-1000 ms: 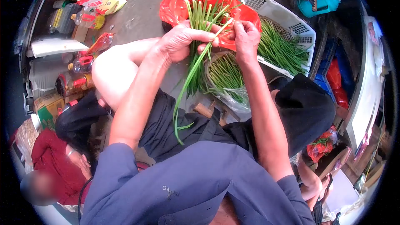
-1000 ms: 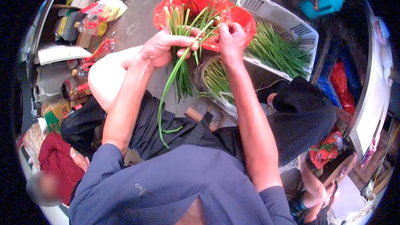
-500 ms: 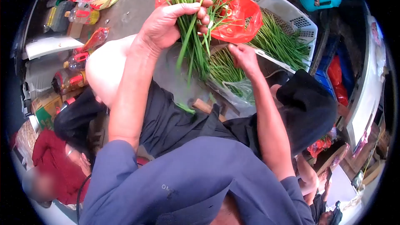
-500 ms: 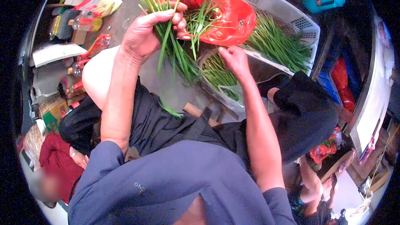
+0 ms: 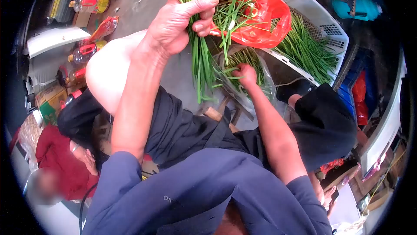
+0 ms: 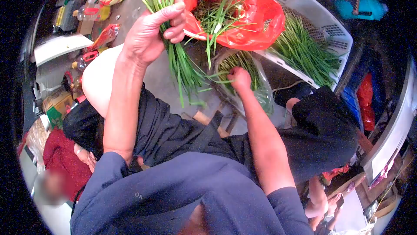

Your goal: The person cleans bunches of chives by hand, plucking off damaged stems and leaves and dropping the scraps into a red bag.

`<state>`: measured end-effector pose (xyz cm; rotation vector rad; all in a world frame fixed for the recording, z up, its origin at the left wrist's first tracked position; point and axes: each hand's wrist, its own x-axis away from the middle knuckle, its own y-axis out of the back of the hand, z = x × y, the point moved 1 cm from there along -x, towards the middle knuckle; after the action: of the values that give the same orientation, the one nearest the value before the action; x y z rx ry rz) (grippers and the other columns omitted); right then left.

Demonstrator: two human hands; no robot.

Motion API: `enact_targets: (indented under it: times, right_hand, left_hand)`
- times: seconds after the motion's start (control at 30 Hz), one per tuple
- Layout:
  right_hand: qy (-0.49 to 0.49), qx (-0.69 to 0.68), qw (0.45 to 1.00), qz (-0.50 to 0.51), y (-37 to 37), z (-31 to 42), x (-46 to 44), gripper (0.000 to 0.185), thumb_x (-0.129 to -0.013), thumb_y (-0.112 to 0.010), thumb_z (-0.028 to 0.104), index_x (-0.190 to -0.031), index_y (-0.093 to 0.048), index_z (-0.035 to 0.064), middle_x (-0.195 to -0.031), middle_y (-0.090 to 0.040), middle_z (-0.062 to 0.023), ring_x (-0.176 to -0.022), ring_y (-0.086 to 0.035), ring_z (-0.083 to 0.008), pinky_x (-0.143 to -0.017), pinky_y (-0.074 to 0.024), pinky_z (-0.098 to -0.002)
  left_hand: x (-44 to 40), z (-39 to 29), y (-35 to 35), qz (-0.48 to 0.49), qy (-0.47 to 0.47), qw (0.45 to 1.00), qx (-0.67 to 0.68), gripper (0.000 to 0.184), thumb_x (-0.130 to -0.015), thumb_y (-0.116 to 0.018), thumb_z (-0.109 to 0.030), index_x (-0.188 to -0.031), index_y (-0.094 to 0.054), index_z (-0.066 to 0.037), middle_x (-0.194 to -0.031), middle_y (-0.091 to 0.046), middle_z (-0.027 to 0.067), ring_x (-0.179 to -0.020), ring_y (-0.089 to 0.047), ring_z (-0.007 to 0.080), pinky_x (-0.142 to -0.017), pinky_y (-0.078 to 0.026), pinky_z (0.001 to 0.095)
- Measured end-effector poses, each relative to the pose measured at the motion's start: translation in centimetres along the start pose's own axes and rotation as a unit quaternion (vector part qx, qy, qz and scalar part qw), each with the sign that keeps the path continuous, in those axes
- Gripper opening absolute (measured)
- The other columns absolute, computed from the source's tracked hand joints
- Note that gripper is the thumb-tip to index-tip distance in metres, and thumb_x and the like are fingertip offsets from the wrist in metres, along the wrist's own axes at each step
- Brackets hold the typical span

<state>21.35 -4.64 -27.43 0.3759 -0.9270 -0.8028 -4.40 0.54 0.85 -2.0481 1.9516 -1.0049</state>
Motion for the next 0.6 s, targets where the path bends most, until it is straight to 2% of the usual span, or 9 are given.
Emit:
enact_targets:
  times: [0.13, 0.37, 0.43, 0.5, 0.57, 0.6]
  right_hand:
    - [0.08, 0.081, 0.992, -0.052, -1.2, 0.4, 0.1, 0.02, -0.07, -0.068, 0.024, -0.082, -0.064, 0.0083, -0.084, -0.064, -0.0165, -0.08, -0.063, -0.0384, -0.069, -0.0498, -0.0495]
    - [0.095, 0.103, 0.988, -0.058, -0.1, 1.7, 0.6, 0.018, -0.071, -0.063, 0.02, -0.083, -0.063, 0.0069, -0.084, -0.064, -0.0188, -0.08, -0.062, -0.0391, -0.07, -0.0501, -0.0494]
    - [0.03, 0.03, 0.998, -0.035, 0.8, 1.6, 0.7, 0.019, -0.07, -0.062, 0.019, -0.084, -0.063, 0.006, -0.082, -0.064, -0.0199, -0.08, -0.063, -0.0387, -0.071, -0.0502, -0.0486]
    - [0.026, 0.009, 0.998, -0.059, 2.0, 1.6, 0.8, 0.025, -0.068, -0.062, 0.02, -0.09, -0.065, 0.0064, -0.083, -0.066, -0.0207, -0.081, -0.064, -0.0377, -0.073, -0.0506, -0.0467]
    - [0.033, -0.082, 0.995, -0.04, 3.6, 1.7, 0.9, 0.031, -0.067, -0.063, 0.021, -0.093, -0.068, 0.0063, -0.084, -0.066, -0.0212, -0.082, -0.064, -0.0377, -0.075, -0.0508, -0.0448]
    - [0.066, -0.082, 0.994, -0.024, 4.8, 2.0, 1.1, 0.029, -0.07, -0.065, 0.023, -0.092, -0.069, 0.0042, -0.078, -0.068, -0.0177, -0.073, -0.067, -0.0304, -0.071, -0.0522, -0.0391]
  left_hand:
    - [-0.2, 0.3, -0.3, -0.012, 0.011, 1.0, 0.014, 0.011, -0.088, -0.064, -0.014, -0.085, -0.055, -0.007, -0.064, -0.047, -0.0017, -0.048, -0.042, 0.0074, -0.048, -0.035, 0.0247]
    - [-0.5, 0.9, -0.2, -0.017, 0.014, 1.0, 0.001, 0.012, -0.091, -0.061, -0.017, -0.095, -0.056, -0.008, -0.065, -0.044, -0.0032, -0.05, -0.041, 0.0065, -0.049, -0.033, 0.0233]
    - [-0.4, 1.0, -0.3, -0.019, 0.016, 1.0, -0.002, 0.012, -0.09, -0.062, -0.017, -0.096, -0.056, -0.008, -0.065, -0.045, -0.003, -0.05, -0.042, 0.0065, -0.049, -0.033, 0.0234]
    - [-0.3, 0.9, -0.5, -0.026, 0.008, 1.0, -0.015, 0.012, -0.089, -0.062, -0.016, -0.095, -0.056, -0.007, -0.066, -0.047, -0.0023, -0.05, -0.043, 0.007, -0.049, -0.033, 0.0237]
    - [-0.2, 0.9, -0.9, -0.02, 0.006, 1.0, -0.012, 0.012, -0.089, -0.063, -0.015, -0.095, -0.056, -0.007, -0.066, -0.048, -0.0019, -0.05, -0.043, 0.0073, -0.049, -0.034, 0.0237]
    - [-0.1, 0.9, -1.0, -0.021, 0.009, 1.0, -0.012, 0.013, -0.088, -0.063, -0.014, -0.095, -0.056, -0.007, -0.067, -0.049, -0.0015, -0.05, -0.044, 0.0076, -0.049, -0.034, 0.0237]
